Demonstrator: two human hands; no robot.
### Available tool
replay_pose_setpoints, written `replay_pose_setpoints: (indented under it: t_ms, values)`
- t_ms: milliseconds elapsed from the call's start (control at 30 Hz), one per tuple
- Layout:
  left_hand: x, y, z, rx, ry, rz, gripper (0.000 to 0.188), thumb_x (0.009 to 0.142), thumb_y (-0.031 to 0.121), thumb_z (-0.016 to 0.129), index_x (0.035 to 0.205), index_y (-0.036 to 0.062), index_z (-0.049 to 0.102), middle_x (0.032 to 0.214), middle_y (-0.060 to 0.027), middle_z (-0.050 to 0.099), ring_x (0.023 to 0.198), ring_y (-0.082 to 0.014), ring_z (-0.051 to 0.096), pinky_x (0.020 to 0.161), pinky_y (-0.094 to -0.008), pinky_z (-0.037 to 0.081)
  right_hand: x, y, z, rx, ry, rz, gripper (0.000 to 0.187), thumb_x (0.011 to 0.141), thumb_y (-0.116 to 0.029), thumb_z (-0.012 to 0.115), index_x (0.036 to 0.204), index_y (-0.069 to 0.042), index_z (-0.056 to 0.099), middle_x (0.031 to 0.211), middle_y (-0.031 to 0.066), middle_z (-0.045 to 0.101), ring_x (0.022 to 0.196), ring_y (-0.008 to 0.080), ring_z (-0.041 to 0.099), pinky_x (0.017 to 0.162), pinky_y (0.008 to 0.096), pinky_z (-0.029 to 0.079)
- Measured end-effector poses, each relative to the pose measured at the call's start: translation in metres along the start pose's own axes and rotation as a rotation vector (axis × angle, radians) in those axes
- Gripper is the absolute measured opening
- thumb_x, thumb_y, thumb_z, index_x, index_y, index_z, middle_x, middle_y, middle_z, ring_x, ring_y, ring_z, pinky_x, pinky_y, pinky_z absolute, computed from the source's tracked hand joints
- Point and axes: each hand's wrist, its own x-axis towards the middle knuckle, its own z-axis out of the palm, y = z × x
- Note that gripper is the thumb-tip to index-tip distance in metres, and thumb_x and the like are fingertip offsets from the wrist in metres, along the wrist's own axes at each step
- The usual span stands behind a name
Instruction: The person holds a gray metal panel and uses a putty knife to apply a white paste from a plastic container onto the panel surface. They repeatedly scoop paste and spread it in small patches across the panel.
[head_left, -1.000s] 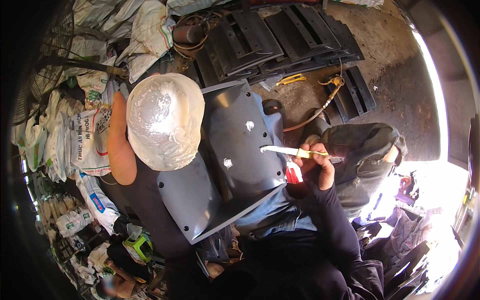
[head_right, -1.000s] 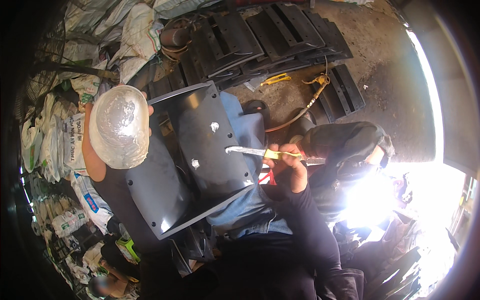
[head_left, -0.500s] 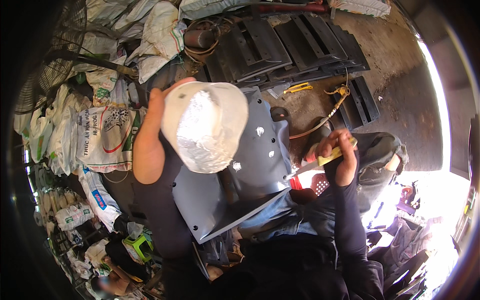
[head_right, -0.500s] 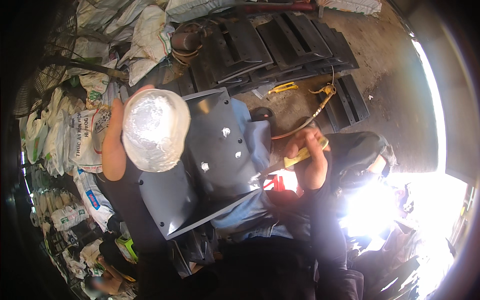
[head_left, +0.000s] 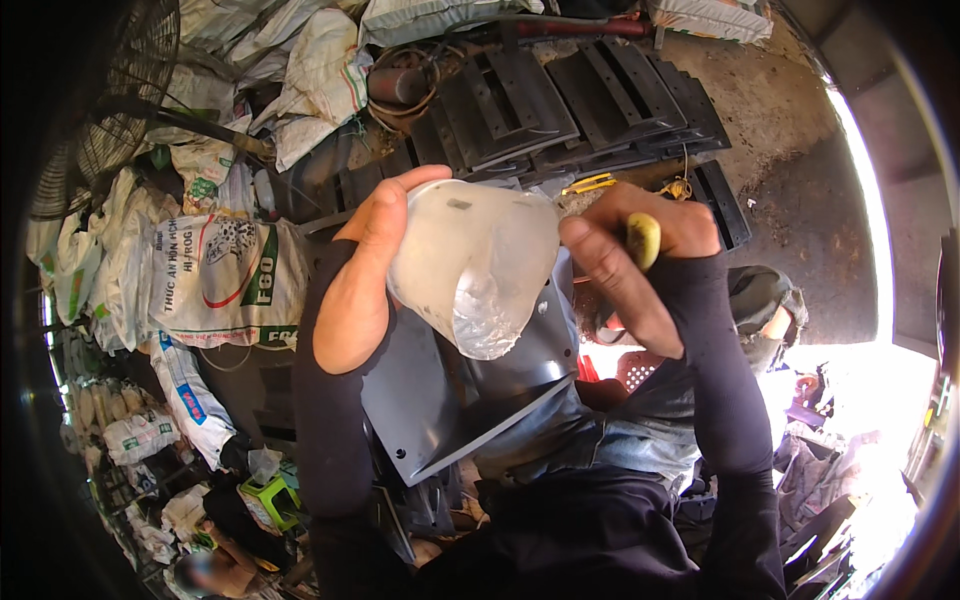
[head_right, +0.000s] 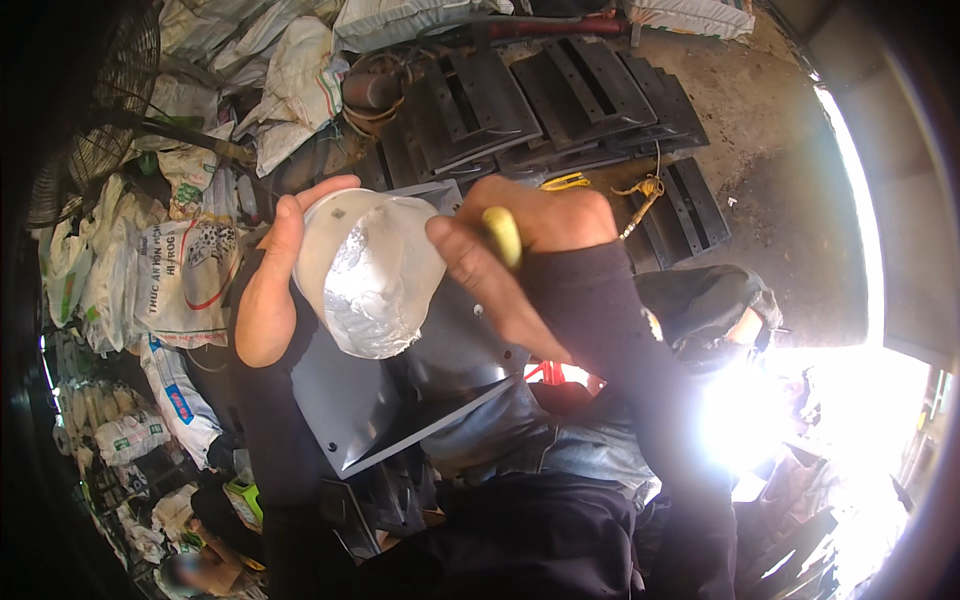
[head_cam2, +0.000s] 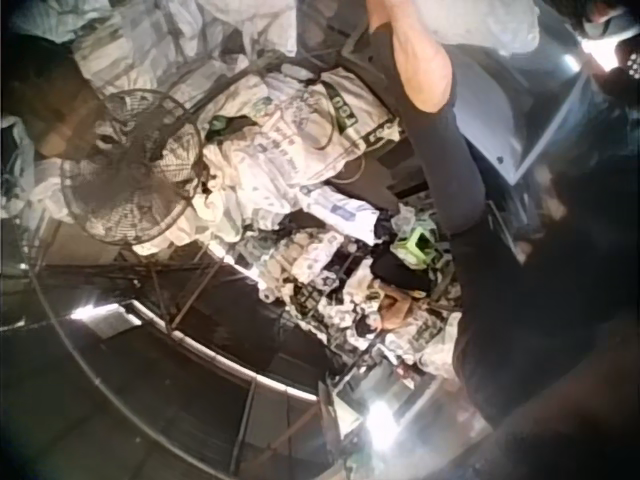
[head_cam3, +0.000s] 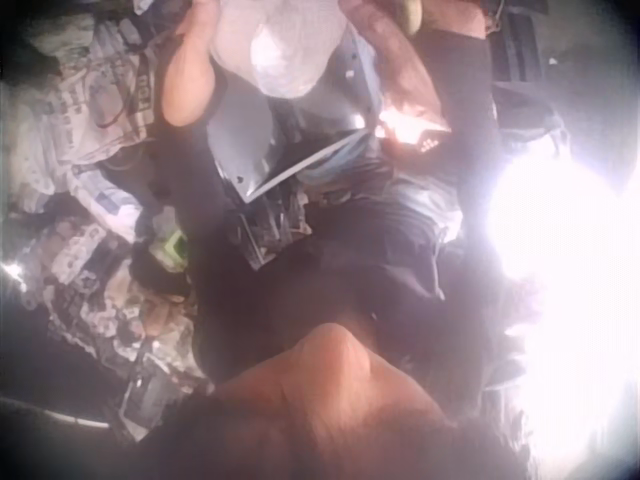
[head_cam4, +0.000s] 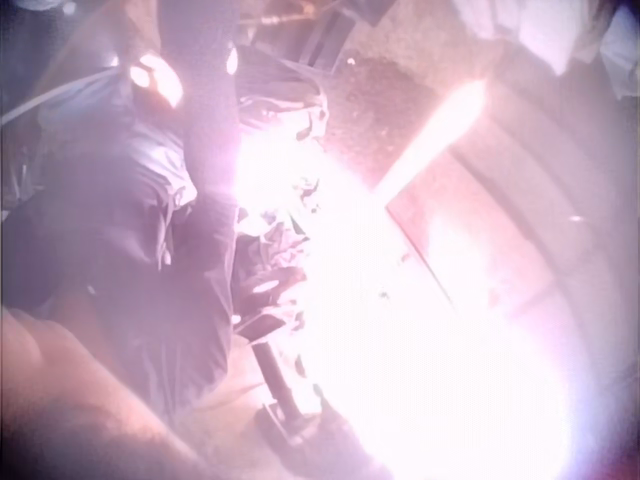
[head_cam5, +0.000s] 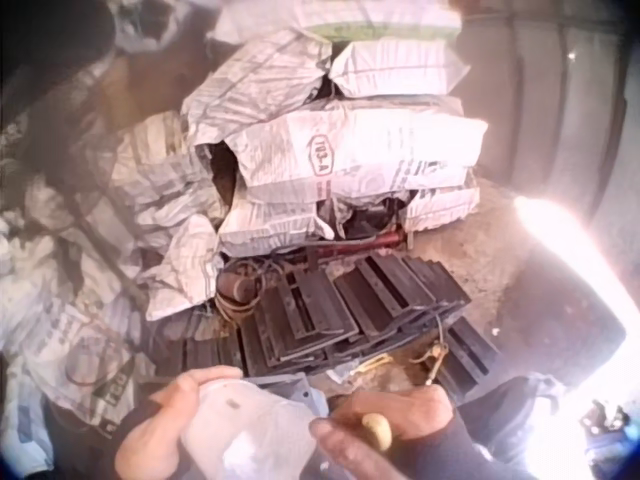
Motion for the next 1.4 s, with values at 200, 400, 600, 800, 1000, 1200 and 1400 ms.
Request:
replay_pose_setpoints:
  t_ms: [200, 400, 600, 800, 1000, 1200, 1400]
  values:
    - [-0.002, 0.000, 0.003, -0.048, -0.003, 0.006, 0.055, 0.105, 0.047, 0.043, 0.127, -0.0005, 0.059, 0.115, -0.0088, 0.065, 0.107, -0.0143, 0.059, 0.096, -0.0271, 0.043, 0.009, 0.005, 0.000, -0.172, -0.066, -0.162, 0.016, 0.091, -0.012, 0.067, 0.084, 0.003, 0.067, 0.064, 0.0094, 0.063, 0.057, 0.0147, 0.061, 0.055, 0.0289, 0.048]
    - [0.002, 0.001, 0.006, 0.589, 0.122, 0.582, 0.027, 0.096, 0.020, 0.060, 0.113, 0.0000, 0.066, 0.095, -0.0095, 0.066, 0.087, -0.0184, 0.063, 0.080, -0.0287, 0.048, 0.020, 0.005, -0.016, -0.509, -0.047, -0.270, 0.018, 0.087, -0.014, 0.069, 0.076, -0.001, 0.063, 0.062, 0.0158, 0.061, 0.055, 0.0309, 0.063, 0.054, 0.0378, 0.048]
    - [0.003, -0.001, 0.013, 0.957, -0.062, 0.824, 0.045, 0.071, -0.010, 0.063, 0.113, 0.0061, 0.068, 0.090, -0.0118, 0.061, 0.077, -0.0302, 0.061, 0.068, -0.0354, 0.050, 0.036, 0.002, -0.029, -0.682, -0.095, -0.290, 0.023, 0.087, -0.019, 0.068, 0.075, -0.001, 0.060, 0.059, 0.0177, 0.056, 0.059, 0.0366, 0.060, 0.059, 0.0423, 0.046]
    - [0.005, -0.007, 0.014, 1.091, -0.077, 0.882, 0.037, 0.067, -0.009, 0.067, 0.102, 0.0050, 0.068, 0.093, -0.0109, 0.062, 0.080, -0.0315, 0.062, 0.071, -0.0398, 0.051, 0.042, 0.003, -0.036, -0.701, -0.198, -0.237, 0.025, 0.089, -0.023, 0.068, 0.077, -0.002, 0.062, 0.058, 0.0164, 0.055, 0.057, 0.0340, 0.059, 0.059, 0.0412, 0.046]
    - [0.002, -0.007, 0.007, 1.141, 0.058, 0.793, 0.022, 0.075, -0.007, 0.069, 0.093, 0.0042, 0.068, 0.085, -0.0108, 0.064, 0.080, -0.0311, 0.063, 0.073, -0.0385, 0.051, 0.001, 0.043, -0.050, -0.114, 0.247, 0.028, 0.055, 0.104, -0.048, 0.043, 0.087, -0.002, 0.068, 0.065, 0.0040, 0.060, 0.058, 0.0142, 0.056, 0.055, 0.0288, 0.043]
    - [-0.005, -0.004, -0.001, 1.131, 0.218, 0.625, 0.013, 0.084, -0.005, 0.067, 0.096, -0.0010, 0.067, 0.091, -0.0127, 0.067, 0.085, -0.0250, 0.066, 0.079, -0.0306, 0.050, -0.069, 0.138, -0.029, 0.801, 0.372, 0.484, 0.062, 0.103, -0.057, 0.035, 0.100, -0.001, 0.060, 0.073, 0.0054, 0.057, 0.053, 0.0118, 0.050, 0.048, 0.0235, 0.039]
    - [-0.004, -0.004, 0.010, 1.078, 0.169, 0.773, 0.016, 0.081, -0.007, 0.068, 0.094, 0.0017, 0.068, 0.087, -0.0109, 0.066, 0.076, -0.0257, 0.065, 0.071, -0.0310, 0.050, -0.116, 0.182, 0.031, 1.285, 0.304, 0.514, 0.033, 0.103, -0.036, 0.052, 0.109, -0.003, 0.055, 0.099, 0.0113, 0.060, 0.074, 0.0163, 0.056, 0.064, 0.0296, 0.045]
